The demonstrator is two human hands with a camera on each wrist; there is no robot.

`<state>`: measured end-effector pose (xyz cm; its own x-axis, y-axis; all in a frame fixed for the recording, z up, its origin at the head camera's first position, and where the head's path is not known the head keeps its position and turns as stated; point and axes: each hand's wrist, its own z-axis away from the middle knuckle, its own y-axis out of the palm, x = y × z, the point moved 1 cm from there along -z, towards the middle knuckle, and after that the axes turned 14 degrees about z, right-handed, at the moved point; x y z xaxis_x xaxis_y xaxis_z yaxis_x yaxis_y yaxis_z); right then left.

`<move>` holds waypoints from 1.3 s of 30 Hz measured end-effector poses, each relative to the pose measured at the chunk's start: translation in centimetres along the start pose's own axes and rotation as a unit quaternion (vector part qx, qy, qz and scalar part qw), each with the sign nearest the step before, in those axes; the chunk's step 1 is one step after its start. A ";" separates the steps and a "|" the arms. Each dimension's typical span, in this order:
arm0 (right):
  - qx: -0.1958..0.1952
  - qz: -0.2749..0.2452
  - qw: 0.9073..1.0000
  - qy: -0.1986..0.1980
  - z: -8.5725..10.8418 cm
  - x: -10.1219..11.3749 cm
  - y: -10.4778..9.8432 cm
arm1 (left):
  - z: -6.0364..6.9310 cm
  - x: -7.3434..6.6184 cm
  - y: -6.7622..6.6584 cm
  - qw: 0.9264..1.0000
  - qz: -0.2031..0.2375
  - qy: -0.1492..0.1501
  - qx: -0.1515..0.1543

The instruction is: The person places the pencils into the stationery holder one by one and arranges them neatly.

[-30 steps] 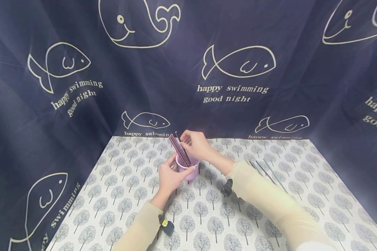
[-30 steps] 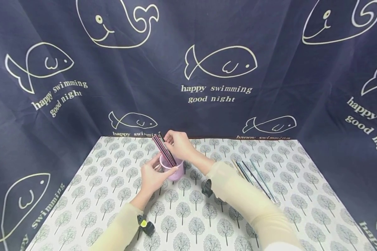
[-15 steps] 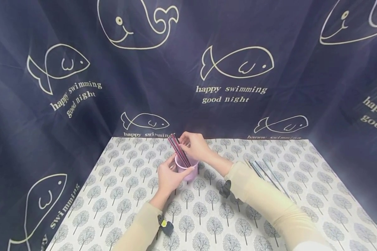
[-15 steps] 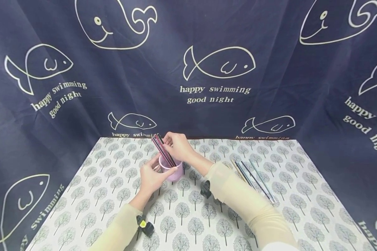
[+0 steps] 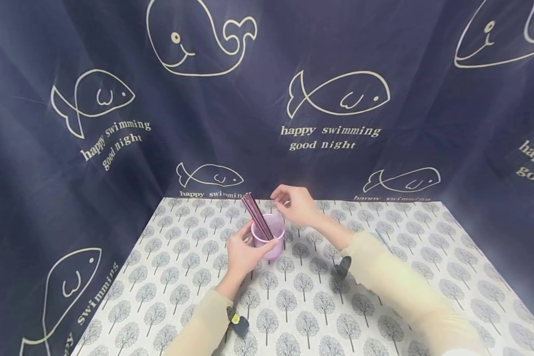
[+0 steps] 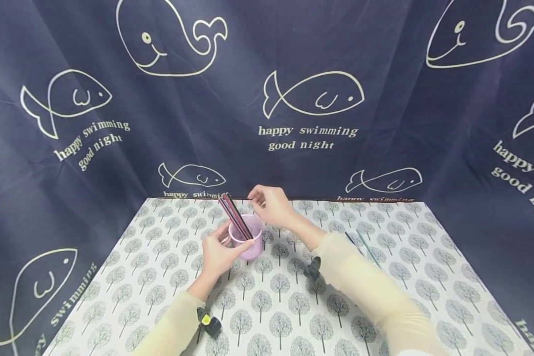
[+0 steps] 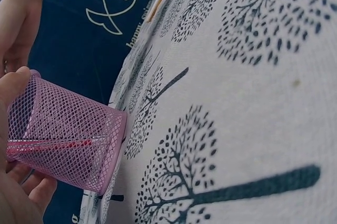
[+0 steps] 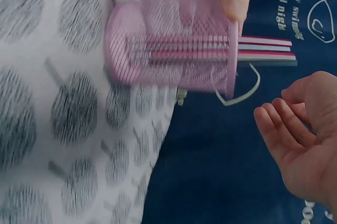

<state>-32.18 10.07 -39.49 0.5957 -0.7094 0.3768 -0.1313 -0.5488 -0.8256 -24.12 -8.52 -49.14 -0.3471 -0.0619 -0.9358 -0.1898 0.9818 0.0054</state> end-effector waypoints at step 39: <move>0.058 0.164 0.983 0.057 13.7 -12.0 -5.3 | 0.0 -0.1 -0.1 1.000 -0.008 -0.010 0.002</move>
<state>-27.79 27.51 -45.35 0.4430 -0.8882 0.1220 -0.2064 -0.2335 -0.9502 -24.09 -8.58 -49.04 -0.3261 -0.0746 -0.9424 -0.1917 0.9814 -0.0114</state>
